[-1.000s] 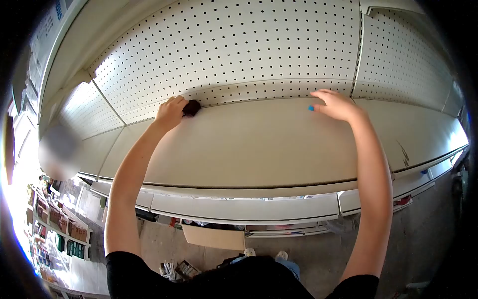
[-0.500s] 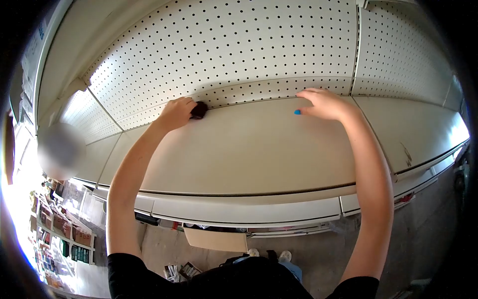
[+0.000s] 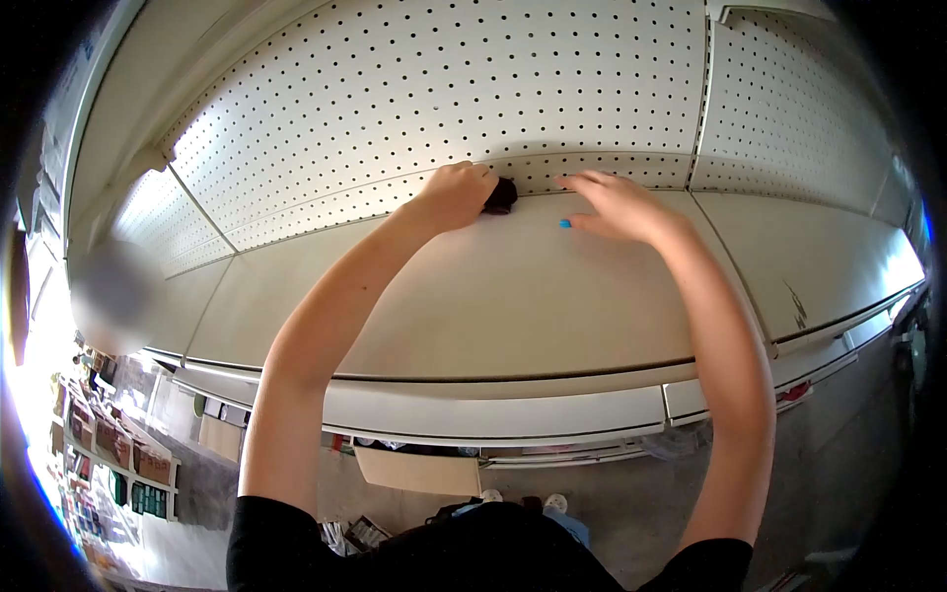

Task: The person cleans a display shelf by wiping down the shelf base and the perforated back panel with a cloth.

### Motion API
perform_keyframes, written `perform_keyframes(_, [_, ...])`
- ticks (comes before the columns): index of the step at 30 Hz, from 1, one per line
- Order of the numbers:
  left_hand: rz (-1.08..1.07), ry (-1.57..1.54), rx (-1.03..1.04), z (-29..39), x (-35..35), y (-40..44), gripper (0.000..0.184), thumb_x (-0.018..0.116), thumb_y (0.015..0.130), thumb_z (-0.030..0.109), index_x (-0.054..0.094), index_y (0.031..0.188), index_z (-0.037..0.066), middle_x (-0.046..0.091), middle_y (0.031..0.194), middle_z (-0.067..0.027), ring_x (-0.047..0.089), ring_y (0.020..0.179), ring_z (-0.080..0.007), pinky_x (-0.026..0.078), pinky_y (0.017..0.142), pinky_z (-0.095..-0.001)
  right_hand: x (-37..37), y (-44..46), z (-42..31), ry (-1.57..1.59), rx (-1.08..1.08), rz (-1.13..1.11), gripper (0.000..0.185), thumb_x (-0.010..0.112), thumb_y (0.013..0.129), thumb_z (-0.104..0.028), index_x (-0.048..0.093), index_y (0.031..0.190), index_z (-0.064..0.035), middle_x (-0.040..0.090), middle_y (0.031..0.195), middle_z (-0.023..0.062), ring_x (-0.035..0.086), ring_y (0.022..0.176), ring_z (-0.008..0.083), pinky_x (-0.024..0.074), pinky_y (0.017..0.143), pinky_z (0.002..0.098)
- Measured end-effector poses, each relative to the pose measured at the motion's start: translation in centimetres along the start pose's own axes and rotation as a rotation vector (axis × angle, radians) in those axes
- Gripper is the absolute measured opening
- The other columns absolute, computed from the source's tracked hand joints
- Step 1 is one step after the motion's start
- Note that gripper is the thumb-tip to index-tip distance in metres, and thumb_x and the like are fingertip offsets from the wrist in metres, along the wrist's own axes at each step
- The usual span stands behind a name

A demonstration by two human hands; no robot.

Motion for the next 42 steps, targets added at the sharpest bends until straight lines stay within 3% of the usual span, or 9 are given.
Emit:
perform_keyframes(4, [-0.102, -0.351, -0.198, -0.1, -3.1, -2.2, 0.028, 0.058, 0.075, 0.003, 0.056, 0.103, 0.004, 0.065, 0.094, -0.0106, 0.062, 0.085, -0.0279, 0.051, 0.072, -0.0393, -0.2, 1.7, -3.2, -0.149, -0.128, -0.002, 0.055, 0.066, 0.083, -0.020, 0.045, 0.134, -0.0127, 0.048, 0.132, 0.0107, 0.050, 0.119, 0.0268, 0.0444, 0.098, 0.0379])
perform_keyframes(7, [-0.163, -0.538, -0.260, -1.6, -2.3, -3.1, 0.036, 0.056, 0.077, 0.004, 0.050, 0.112, 0.006, 0.064, 0.101, -0.0143, 0.062, 0.089, -0.0295, 0.050, 0.075, -0.0415, 1.8, 4.0, -4.9, -0.369, -0.318, 0.224, 0.054, 0.066, 0.083, -0.022, 0.046, 0.131, -0.0079, 0.049, 0.131, 0.0092, 0.052, 0.117, 0.0266, 0.0454, 0.096, 0.0373])
perform_keyframes(13, [-0.042, -0.613, -0.318, -2.4, -1.1, -4.2, 0.036, 0.052, 0.078, 0.003, 0.046, 0.113, 0.005, 0.061, 0.108, -0.0145, 0.060, 0.095, -0.0296, 0.049, 0.077, -0.0409, 5.0, 9.5, -9.0, -0.285, -0.106, 0.091, 0.035, 0.064, 0.084, -0.019, 0.053, 0.111, -0.0006, 0.058, 0.110, 0.0132, 0.056, 0.105, 0.0298, 0.0462, 0.091, 0.0386])
perform_keyframes(16, [0.110, -0.789, -0.315, -3.1, -0.6, -5.0, 0.032, 0.052, 0.079, 0.004, 0.049, 0.111, 0.004, 0.058, 0.112, -0.0121, 0.058, 0.101, -0.0290, 0.049, 0.081, -0.0397, 6.8, 10.4, -7.8, -0.401, -0.218, 0.275, 0.019, 0.063, 0.081, -0.015, 0.060, 0.095, -0.0018, 0.060, 0.101, 0.0120, 0.058, 0.099, 0.0273, 0.0486, 0.085, 0.0382])
perform_keyframes(22, [-0.077, -0.790, -0.236, -2.2, -2.0, -5.3, 0.037, 0.052, 0.083, 0.006, 0.055, 0.120, 0.005, 0.054, 0.122, -0.0095, 0.054, 0.111, -0.0266, 0.046, 0.092, -0.0385, 5.6, 9.1, -6.0, -0.426, -0.300, 0.362, 0.015, 0.065, 0.076, -0.012, 0.062, 0.089, -0.0057, 0.060, 0.096, 0.0070, 0.058, 0.097, 0.0241, 0.0490, 0.084, 0.0372])
perform_keyframes(28, [-0.179, -0.727, -0.003, -0.1, -0.8, -4.5, 0.049, 0.050, 0.088, 0.009, 0.044, 0.136, 0.009, 0.051, 0.129, -0.0108, 0.052, 0.115, -0.0269, 0.042, 0.100, -0.0387, 3.9, 6.1, -0.9, -0.473, -0.281, 0.374, 0.018, 0.070, 0.071, -0.011, 0.062, 0.086, -0.0066, 0.060, 0.093, 0.0052, 0.057, 0.098, 0.0229, 0.0473, 0.085, 0.0369])
perform_keyframes(32, [0.029, -0.230, 0.254, 2.3, 1.4, 1.0, 0.038, 0.051, 0.088, 0.012, 0.052, 0.124, 0.003, 0.056, 0.118, -0.0128, 0.059, 0.102, -0.0283, 0.046, 0.094, -0.0401, 3.1, 4.4, 1.3, -0.469, -0.211, 0.382, 0.017, 0.070, 0.073, -0.010, 0.060, 0.086, -0.0051, 0.057, 0.094, 0.0058, 0.057, 0.096, 0.0243, 0.0471, 0.084, 0.0377])
perform_keyframes(35, [-0.362, -0.357, 0.033, 3.5, -2.7, 2.4, 0.025, 0.052, 0.088, 0.012, 0.059, 0.108, 0.001, 0.059, 0.106, -0.0125, 0.061, 0.092, -0.0286, 0.050, 0.084, -0.0411, 3.0, 4.2, 1.8, -0.448, -0.245, 0.374, 0.016, 0.068, 0.073, -0.007, 0.059, 0.086, -0.0038, 0.054, 0.095, 0.0078, 0.057, 0.092, 0.0263, 0.0488, 0.079, 0.0387])
perform_keyframes(42, [0.003, -0.477, 0.023, 1.0, -0.3, 0.7, 0.014, 0.055, 0.086, 0.013, 0.061, 0.091, 0.001, 0.061, 0.092, -0.0119, 0.061, 0.088, -0.0291, 0.050, 0.074, -0.0404, 4.4, 5.9, 0.4, -0.412, -0.397, 0.484, 0.019, 0.067, 0.072, -0.006, 0.059, 0.089, -0.0046, 0.057, 0.091, 0.0093, 0.059, 0.087, 0.0275, 0.0502, 0.075, 0.0392])
Point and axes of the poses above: each hand's wrist, its own y-axis towards the middle knuckle, its own x-axis out of the palm, z = x × y, the point moved 1 cm from there along y, towards the middle knuckle
